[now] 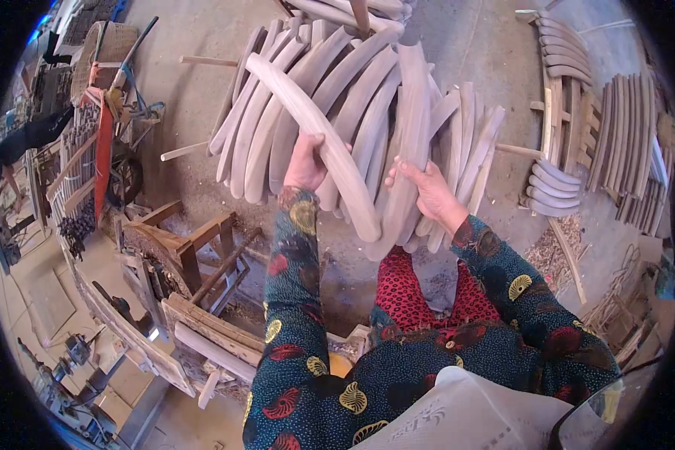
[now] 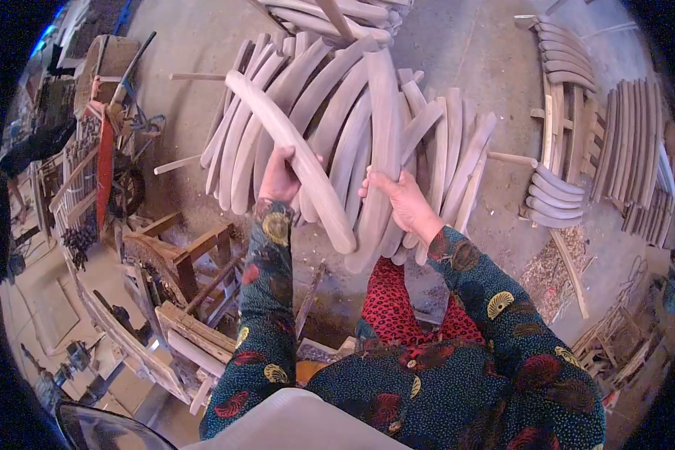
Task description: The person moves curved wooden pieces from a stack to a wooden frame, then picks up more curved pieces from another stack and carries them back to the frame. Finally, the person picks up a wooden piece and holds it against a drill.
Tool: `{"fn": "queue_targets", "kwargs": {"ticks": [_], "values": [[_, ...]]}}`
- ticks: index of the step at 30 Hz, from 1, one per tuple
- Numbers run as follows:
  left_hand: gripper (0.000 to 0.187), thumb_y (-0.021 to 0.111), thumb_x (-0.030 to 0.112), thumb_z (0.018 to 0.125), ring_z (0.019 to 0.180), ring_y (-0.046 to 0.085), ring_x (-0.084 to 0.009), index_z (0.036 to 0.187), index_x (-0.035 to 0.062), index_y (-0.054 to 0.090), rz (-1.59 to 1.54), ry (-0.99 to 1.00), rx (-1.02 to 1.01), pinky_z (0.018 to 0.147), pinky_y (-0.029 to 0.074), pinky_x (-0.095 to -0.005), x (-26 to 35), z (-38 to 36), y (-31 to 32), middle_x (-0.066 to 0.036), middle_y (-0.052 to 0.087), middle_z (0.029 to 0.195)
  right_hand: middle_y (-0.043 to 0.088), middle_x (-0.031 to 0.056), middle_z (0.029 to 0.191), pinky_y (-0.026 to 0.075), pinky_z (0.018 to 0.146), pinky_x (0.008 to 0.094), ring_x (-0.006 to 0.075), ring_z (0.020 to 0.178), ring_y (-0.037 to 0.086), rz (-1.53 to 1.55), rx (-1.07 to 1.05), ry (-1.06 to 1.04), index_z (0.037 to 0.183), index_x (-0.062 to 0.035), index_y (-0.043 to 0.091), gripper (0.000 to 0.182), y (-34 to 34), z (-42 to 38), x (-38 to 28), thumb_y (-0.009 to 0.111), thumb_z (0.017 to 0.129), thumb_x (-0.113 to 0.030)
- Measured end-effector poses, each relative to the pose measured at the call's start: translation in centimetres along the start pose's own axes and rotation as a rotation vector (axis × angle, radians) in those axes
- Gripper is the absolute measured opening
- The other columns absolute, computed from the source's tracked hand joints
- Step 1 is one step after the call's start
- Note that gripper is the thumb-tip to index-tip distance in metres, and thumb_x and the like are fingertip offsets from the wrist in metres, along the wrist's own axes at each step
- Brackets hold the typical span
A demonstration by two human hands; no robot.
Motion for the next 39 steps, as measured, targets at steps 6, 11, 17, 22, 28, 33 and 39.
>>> {"fn": "queue_targets", "kwargs": {"ticks": [6,11,17,22,28,33,39], "values": [[0.057,0.058,0.008,0.071,0.085,0.063,-0.0272,0.123,-0.001,0.036,0.407,-0.047,-0.076,0.079,0.053,-0.0391,-2.0,-5.1,2.6,-0.016,0.061,0.097,0.059,0.0054,0.09,0.052,0.073,0.033,0.0153,0.086,0.06,-0.079,0.032,0.051,0.115,-0.0041,0.047,0.046,-0.2,-2.3,-2.7,0.071,0.082,-0.027],[0.059,0.059,0.016,0.084,0.101,0.059,-0.023,0.135,-0.0001,0.034,0.576,-0.138,-0.1,0.088,0.046,-0.0312,-5.1,-7.1,5.1,-0.016,0.057,0.116,0.06,0.0089,0.099,0.052,0.079,0.0364,0.018,0.092,0.06,-0.045,0.051,0.017,0.119,-0.0022,0.047,0.048,-0.3,-4.1,-2.3,0.066,0.086,-0.03],[0.057,0.046,0.036,0.095,0.122,0.045,-0.0271,0.137,-0.0013,0.034,0.799,0.042,-0.134,0.103,0.033,-0.0343,-8.2,-7.3,9.3,-0.018,0.048,0.131,0.057,0.0092,0.112,0.044,0.092,0.0353,0.0198,0.105,0.054,0.068,0.091,-0.017,0.122,0.0039,0.046,0.056,-1.0,-6.5,-2.2,0.069,0.081,-0.028],[0.06,0.039,0.039,0.098,0.129,0.038,-0.0294,0.141,-0.0012,0.029,0.947,-0.013,-0.007,0.106,0.029,-0.0342,-10.0,-7.8,15.8,-0.021,0.043,0.137,0.055,0.01,0.118,0.04,0.097,0.0335,0.018,0.111,0.05,0.006,0.111,-0.146,0.127,0.0047,0.043,0.061,-3.3,-7.9,-3.7,0.068,0.079,-0.026],[0.057,0.037,0.037,0.098,0.13,0.037,-0.0334,0.138,-0.0031,0.032,1.091,0.002,-0.051,0.106,0.03,-0.0363,-17.3,-4.3,23.9,-0.024,0.039,0.138,0.042,0.0149,0.125,0.038,0.1,0.0337,0.0212,0.118,0.043,-0.033,0.214,-0.307,0.132,0.0001,0.021,0.075,-12.1,-9.3,-7.4,0.069,0.079,-0.024],[0.055,0.033,0.034,0.099,0.132,0.032,-0.0334,0.142,0.0007,0.03,1.269,-0.043,-0.096,0.108,0.026,-0.0365,-26.9,0.0,33.7,-0.023,0.034,0.138,0.049,0.0105,0.127,0.037,0.101,0.033,0.0168,0.118,0.046,0.209,0.147,-0.278,0.135,0.0005,0.034,0.068,-25.2,-12.9,-12.7,0.069,0.08,-0.018],[0.051,0.033,0.034,0.099,0.128,0.034,-0.0313,0.141,0.0046,0.034,1.329,-0.092,-0.459,0.107,0.027,-0.0371,-34.5,4.2,46.6,-0.02,0.034,0.136,0.052,0.0081,0.12,0.036,0.102,0.0321,0.0159,0.113,0.048,0.402,0.387,-0.497,0.133,-0.0007,0.038,0.066,-35.9,-17.1,-20.9,0.07,0.078,-0.017]]}}
Point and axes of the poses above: each hand's wrist, its own z-axis towards the middle knuckle, its own y-axis out of the palm, x = y × z, the point moved 1 cm from there along z, towards the middle knuckle
